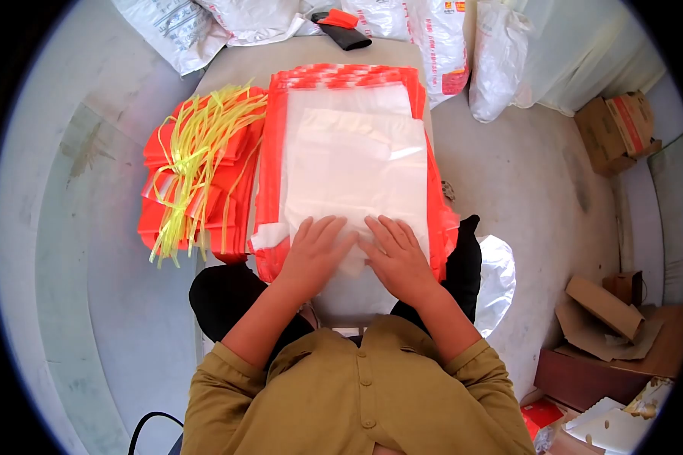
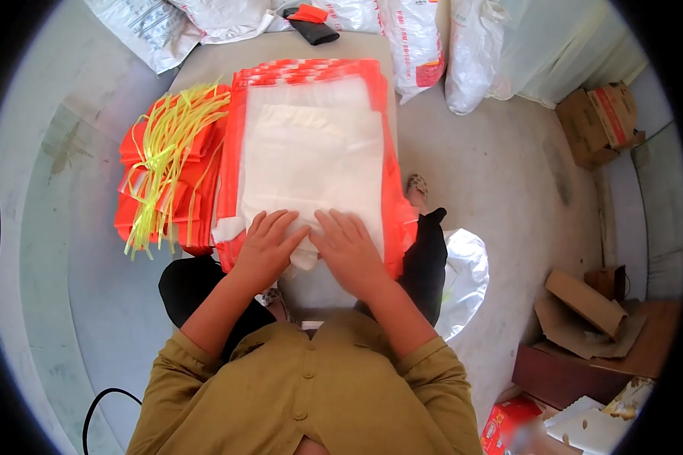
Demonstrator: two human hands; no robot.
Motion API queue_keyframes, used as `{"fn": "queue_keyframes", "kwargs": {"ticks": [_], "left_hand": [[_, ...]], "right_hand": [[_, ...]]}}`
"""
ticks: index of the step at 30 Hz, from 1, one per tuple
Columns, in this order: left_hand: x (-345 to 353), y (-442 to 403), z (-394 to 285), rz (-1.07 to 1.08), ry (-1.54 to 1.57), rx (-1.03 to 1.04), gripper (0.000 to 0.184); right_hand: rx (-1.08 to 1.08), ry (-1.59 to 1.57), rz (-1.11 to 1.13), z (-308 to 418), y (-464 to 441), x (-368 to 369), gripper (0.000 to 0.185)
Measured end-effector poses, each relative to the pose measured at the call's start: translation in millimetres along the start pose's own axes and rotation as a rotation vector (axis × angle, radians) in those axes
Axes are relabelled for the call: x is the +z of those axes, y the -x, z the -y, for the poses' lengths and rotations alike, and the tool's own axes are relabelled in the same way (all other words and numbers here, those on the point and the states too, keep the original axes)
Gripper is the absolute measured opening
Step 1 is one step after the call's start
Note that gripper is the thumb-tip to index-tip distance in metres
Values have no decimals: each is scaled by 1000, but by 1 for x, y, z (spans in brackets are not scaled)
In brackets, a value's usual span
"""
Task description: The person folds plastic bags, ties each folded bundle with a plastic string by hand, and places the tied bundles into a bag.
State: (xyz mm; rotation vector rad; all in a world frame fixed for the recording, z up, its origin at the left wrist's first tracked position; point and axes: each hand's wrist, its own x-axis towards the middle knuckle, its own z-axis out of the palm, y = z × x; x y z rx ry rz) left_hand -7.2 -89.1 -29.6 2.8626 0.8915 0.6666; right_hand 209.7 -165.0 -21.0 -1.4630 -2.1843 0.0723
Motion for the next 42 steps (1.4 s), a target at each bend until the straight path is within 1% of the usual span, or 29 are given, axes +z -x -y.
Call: {"fn": "queue_keyframes", "kwargs": {"ticks": [4,7,10,13,16,19,22,25,28,31,34,37,40,42], "left_hand": [[0,1,1,-38,125,-47,37],[-1,-1,5,-112,254,-79,34],[4,-2,7,-148,254,-76,31],[6,-4,5,-141,239,-102,33],[15,1,5,-120,295,-176,35],[13,5,4,-51,125,-47,39],[4,1,-3,-12,143,-55,37],[9,3,4,-12,41,3,36],[12,1,7,-11,45,-15,36],[15,-1,10,-24,132,-63,40],[11,-3,11,-2,136,-49,42],[7,-4,9,12,140,-55,43],[4,-5,9,20,146,-54,46],[3,-3,10,27,92,-8,45]], "right_hand": [[32,-5,16,3,1,-2,43],[75,-51,-45,9,-3,1,39],[86,-51,-68,7,-8,9,28],[98,-64,-130,4,-16,15,17],[118,-109,-174,5,-24,13,12],[117,-118,-211,1,-26,18,11],[139,-114,-227,-2,-25,22,10],[161,-131,-251,-3,-26,24,10],[249,-212,-318,1,-27,24,10],[234,-42,32,11,-21,-2,11],[-25,-110,-33,10,-8,2,17],[-107,-8,-195,10,-8,11,25],[-33,31,-214,4,-9,15,31],[-49,39,-208,2,-9,14,32]]}}
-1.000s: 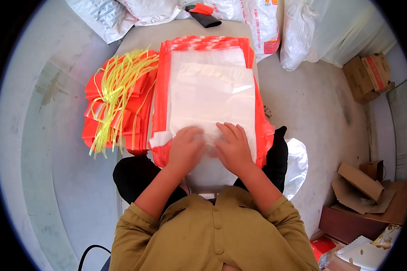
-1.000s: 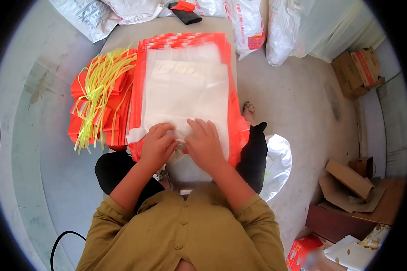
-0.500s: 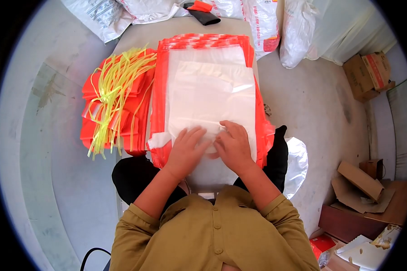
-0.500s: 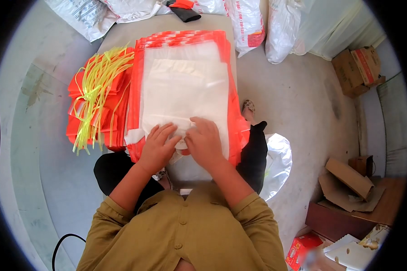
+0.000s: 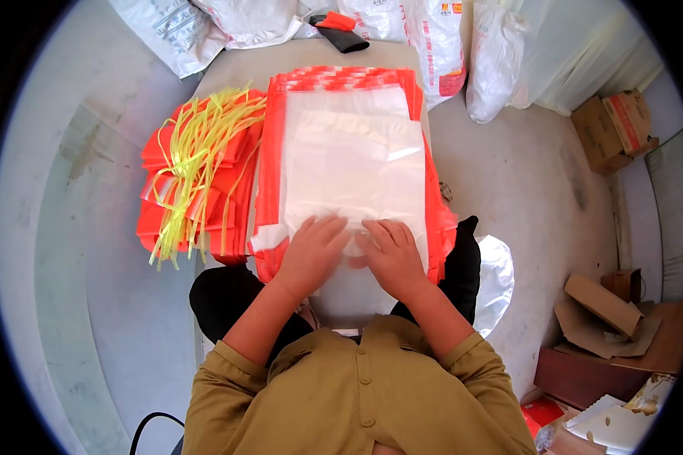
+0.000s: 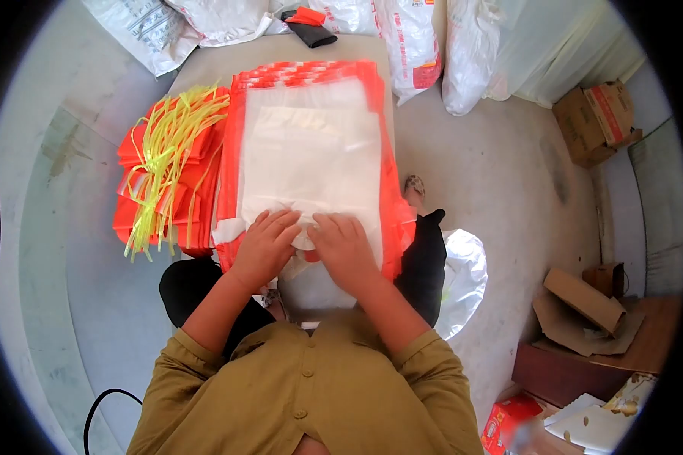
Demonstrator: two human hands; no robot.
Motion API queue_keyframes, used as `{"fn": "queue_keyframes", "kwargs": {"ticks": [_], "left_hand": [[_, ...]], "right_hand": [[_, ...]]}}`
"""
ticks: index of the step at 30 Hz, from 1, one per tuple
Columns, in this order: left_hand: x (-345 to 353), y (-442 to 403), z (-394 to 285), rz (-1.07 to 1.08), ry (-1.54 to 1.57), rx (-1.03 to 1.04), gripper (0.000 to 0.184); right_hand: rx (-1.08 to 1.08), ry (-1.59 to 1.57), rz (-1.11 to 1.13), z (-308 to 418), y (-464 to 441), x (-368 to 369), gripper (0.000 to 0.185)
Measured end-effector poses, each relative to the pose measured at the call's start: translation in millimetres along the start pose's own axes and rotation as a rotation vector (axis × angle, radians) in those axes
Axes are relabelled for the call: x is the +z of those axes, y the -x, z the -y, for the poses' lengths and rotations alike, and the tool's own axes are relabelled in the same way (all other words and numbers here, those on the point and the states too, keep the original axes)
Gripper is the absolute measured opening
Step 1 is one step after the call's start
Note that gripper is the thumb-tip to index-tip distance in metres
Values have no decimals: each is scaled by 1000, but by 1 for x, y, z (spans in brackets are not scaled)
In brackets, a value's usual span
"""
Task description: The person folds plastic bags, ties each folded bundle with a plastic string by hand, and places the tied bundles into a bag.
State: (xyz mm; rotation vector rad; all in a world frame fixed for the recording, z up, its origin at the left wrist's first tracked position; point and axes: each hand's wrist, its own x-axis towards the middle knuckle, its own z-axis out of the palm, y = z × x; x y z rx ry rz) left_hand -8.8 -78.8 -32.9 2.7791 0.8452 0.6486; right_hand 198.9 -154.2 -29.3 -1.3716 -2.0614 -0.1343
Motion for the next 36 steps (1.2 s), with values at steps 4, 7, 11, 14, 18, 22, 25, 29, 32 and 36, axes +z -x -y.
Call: {"fn": "queue_keyframes", "kwargs": {"ticks": [4,7,11,14,18,22,25,29,32,36], "left_hand": [[-11,-3,-3,2,-134,80,39],[-14,-3,-5,-13,-147,85,36],[-11,-4,-3,-63,-93,76,33],[-10,-5,3,-100,-23,66,33],[-34,-16,10,-98,15,18,35],[-43,-14,34,-43,108,-120,33],[-57,-16,36,-1,399,-467,29],[-55,-31,59,41,526,-583,30],[-50,-45,75,71,618,-686,32],[-45,-64,86,102,560,-769,31]], "right_hand": [[-14,18,33,0,-3,-2,35],[-22,31,37,2,-4,-3,35],[-46,68,24,1,-6,-4,34],[-37,68,47,-3,-11,-6,33],[121,-50,184,-6,-32,-22,29],[307,-157,405,-22,-54,-34,26],[364,-213,495,-37,-77,-45,24],[425,-377,562,-82,-99,-36,29],[529,-498,606,-103,-120,-34,30],[601,-458,666,-129,-137,-20,29]]}}
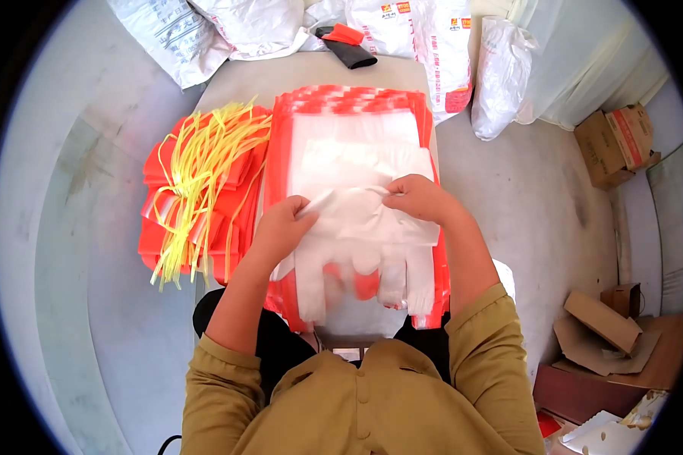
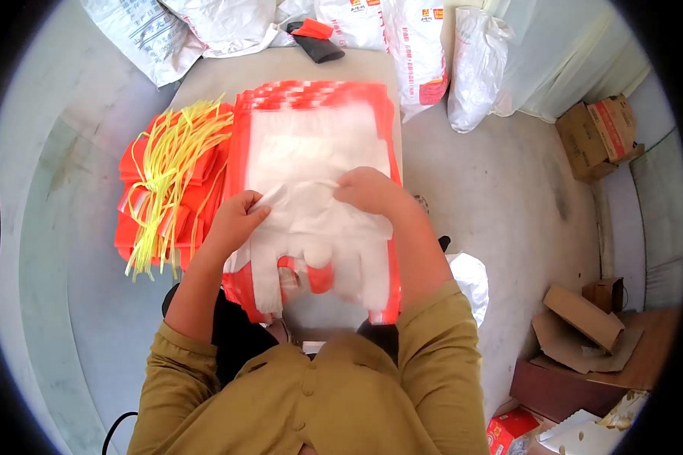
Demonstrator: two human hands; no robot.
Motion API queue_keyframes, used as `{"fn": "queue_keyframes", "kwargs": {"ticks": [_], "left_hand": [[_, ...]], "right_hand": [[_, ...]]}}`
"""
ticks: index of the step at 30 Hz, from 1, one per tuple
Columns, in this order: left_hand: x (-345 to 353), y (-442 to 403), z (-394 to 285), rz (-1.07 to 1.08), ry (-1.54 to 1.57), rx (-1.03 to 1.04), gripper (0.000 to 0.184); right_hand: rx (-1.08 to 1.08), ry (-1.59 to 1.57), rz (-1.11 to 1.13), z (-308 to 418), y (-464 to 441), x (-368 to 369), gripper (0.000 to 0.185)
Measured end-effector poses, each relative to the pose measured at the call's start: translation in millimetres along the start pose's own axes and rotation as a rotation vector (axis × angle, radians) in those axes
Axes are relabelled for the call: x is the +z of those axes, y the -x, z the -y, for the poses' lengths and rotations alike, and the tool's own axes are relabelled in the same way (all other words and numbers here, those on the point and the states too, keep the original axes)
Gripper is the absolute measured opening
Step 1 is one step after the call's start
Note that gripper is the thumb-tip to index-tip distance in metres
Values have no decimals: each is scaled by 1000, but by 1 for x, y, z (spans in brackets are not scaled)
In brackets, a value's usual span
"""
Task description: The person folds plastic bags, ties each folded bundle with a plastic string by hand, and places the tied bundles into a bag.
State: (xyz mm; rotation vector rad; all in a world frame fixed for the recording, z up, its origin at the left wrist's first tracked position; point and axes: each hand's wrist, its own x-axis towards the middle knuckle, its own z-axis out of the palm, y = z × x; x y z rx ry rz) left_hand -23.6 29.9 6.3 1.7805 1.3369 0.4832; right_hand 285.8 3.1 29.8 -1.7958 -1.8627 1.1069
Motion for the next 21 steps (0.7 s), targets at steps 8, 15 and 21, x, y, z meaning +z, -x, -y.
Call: {"fn": "queue_keyframes", "kwargs": {"ticks": [8,15,21], "left_hand": [[10,-13,-10,-78,-161,-86,30],[17,-12,-5,-149,-167,-96,35],[23,2,-1,-274,-231,150,52]], "right_hand": [[-52,218,-509,10,18,24,25],[-470,480,-454,9,68,68,38],[-436,518,-471,-12,64,65,41]]}}
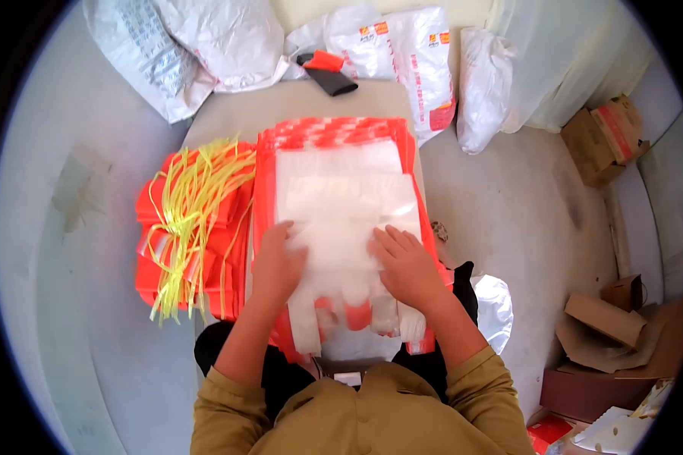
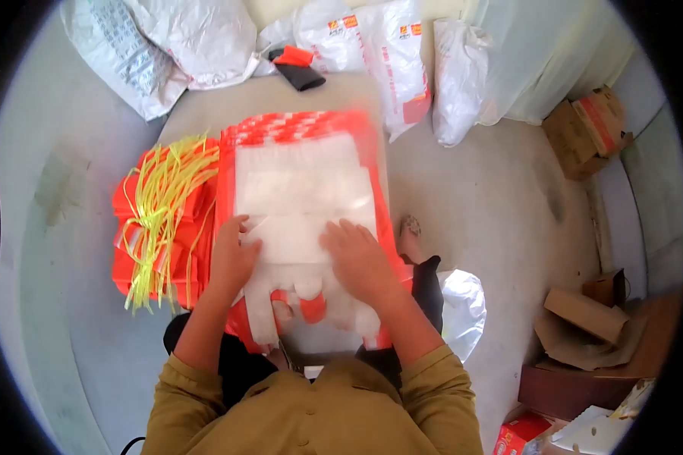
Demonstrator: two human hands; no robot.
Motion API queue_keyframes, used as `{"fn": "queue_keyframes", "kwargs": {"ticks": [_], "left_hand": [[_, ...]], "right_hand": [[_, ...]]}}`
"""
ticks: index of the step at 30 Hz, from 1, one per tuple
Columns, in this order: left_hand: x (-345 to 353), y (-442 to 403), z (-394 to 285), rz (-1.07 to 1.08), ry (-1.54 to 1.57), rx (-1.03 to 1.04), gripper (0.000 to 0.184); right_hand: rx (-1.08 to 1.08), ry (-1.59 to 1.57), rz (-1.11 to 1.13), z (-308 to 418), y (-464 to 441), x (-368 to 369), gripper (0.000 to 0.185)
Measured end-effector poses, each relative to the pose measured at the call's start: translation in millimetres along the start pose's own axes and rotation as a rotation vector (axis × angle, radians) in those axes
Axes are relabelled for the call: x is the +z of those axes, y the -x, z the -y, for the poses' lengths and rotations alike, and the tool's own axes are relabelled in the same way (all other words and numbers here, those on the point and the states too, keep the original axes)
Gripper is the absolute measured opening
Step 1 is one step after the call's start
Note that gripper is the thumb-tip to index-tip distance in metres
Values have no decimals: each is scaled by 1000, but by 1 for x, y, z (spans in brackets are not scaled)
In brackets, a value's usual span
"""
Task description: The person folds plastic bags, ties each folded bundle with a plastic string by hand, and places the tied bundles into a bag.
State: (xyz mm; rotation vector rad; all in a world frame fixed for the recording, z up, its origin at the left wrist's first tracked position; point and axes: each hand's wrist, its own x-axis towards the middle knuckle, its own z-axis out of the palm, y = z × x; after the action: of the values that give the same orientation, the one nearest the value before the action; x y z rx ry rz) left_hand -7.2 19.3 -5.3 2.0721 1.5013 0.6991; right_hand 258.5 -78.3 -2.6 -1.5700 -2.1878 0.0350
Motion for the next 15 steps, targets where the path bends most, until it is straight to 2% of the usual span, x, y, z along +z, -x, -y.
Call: {"fn": "queue_keyframes", "kwargs": {"ticks": [1,5,9,11,15], "left_hand": [[-1,3,-4,-63,-67,152,55],[-18,18,-32,61,-362,430,64],[1,9,-12,54,-446,529,56],[6,4,1,27,-444,580,50],[-19,16,-18,158,-264,573,34]], "right_hand": [[-7,21,6,-1,0,1,40],[-34,92,-39,-1,0,5,38],[-37,118,7,4,-4,-13,35],[-5,120,117,7,-5,-23,31],[84,15,285,4,1,-44,28]]}}
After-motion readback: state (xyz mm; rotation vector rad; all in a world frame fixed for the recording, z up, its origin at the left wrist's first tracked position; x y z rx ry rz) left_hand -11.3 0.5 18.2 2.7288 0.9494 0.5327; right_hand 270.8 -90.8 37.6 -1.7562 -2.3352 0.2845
